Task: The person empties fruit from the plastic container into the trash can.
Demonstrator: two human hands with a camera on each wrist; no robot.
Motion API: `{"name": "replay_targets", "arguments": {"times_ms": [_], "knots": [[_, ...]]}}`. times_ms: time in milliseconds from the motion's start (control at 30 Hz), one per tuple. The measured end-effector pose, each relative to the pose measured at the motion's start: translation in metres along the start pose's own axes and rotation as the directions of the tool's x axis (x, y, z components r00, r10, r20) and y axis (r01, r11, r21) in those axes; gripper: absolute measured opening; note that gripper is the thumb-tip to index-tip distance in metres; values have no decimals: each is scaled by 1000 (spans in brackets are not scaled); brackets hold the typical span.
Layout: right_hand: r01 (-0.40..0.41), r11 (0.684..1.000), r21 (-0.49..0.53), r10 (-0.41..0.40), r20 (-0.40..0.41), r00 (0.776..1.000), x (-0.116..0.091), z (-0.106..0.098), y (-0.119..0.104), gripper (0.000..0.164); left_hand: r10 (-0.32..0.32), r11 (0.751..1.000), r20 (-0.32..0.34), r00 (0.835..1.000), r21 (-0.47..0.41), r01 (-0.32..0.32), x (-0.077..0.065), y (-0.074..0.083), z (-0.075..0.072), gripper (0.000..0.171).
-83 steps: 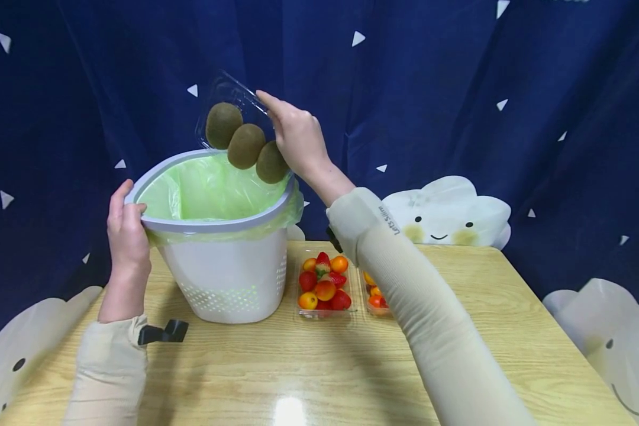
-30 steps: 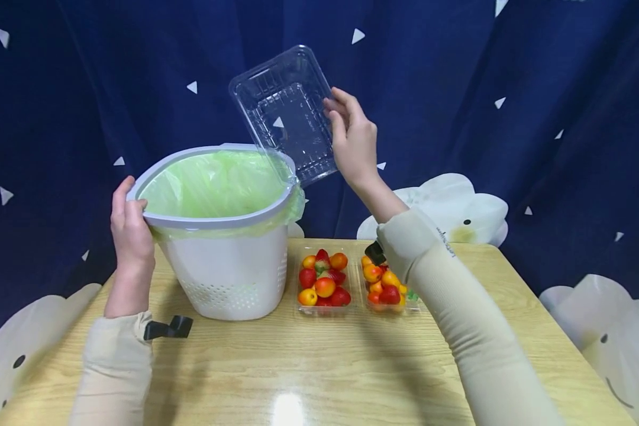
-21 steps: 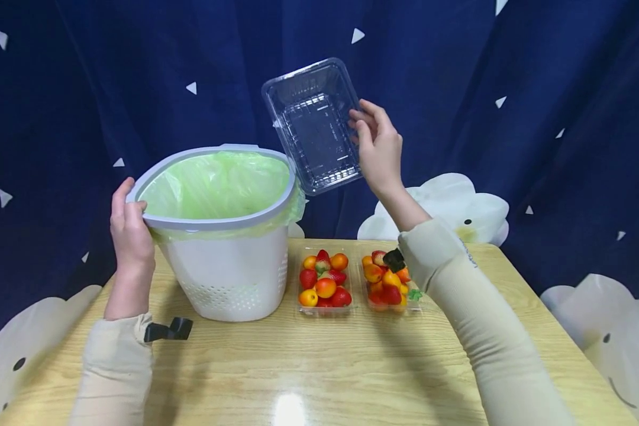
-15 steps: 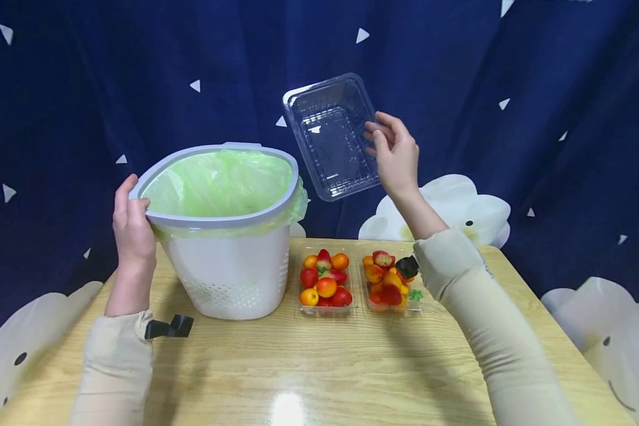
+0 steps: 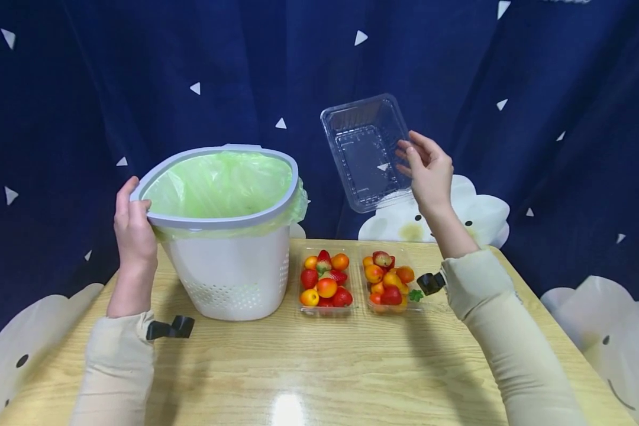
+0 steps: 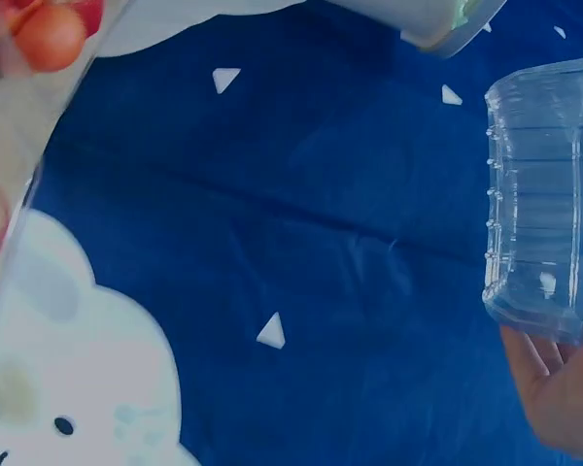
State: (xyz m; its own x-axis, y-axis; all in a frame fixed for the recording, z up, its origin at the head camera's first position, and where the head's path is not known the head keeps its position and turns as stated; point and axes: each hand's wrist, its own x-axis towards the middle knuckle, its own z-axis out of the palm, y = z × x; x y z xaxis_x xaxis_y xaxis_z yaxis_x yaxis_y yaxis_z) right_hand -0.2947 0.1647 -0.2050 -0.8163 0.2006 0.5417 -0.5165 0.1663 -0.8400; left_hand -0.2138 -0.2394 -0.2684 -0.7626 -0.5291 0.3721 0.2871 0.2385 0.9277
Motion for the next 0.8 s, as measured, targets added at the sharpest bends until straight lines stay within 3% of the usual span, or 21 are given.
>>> {"name": "replay_targets", "arguments": {"times_ms": [233,500,800], "knots": [[-64,997,38,66,-53,996,-7,-25,18,35,15,1000,-3,1000,-6,-15,-1,-1,-3,51],[-129,990,-61,126,-48,991,-12,-47,35,39,21,1000,-12,1000,3,-21,-2,0,-4,50],[-161,987,30,162,-51,985,-23,-72,57,40,9,1000,-5,1000,22,-8,-1,-1,-4,50]]}}
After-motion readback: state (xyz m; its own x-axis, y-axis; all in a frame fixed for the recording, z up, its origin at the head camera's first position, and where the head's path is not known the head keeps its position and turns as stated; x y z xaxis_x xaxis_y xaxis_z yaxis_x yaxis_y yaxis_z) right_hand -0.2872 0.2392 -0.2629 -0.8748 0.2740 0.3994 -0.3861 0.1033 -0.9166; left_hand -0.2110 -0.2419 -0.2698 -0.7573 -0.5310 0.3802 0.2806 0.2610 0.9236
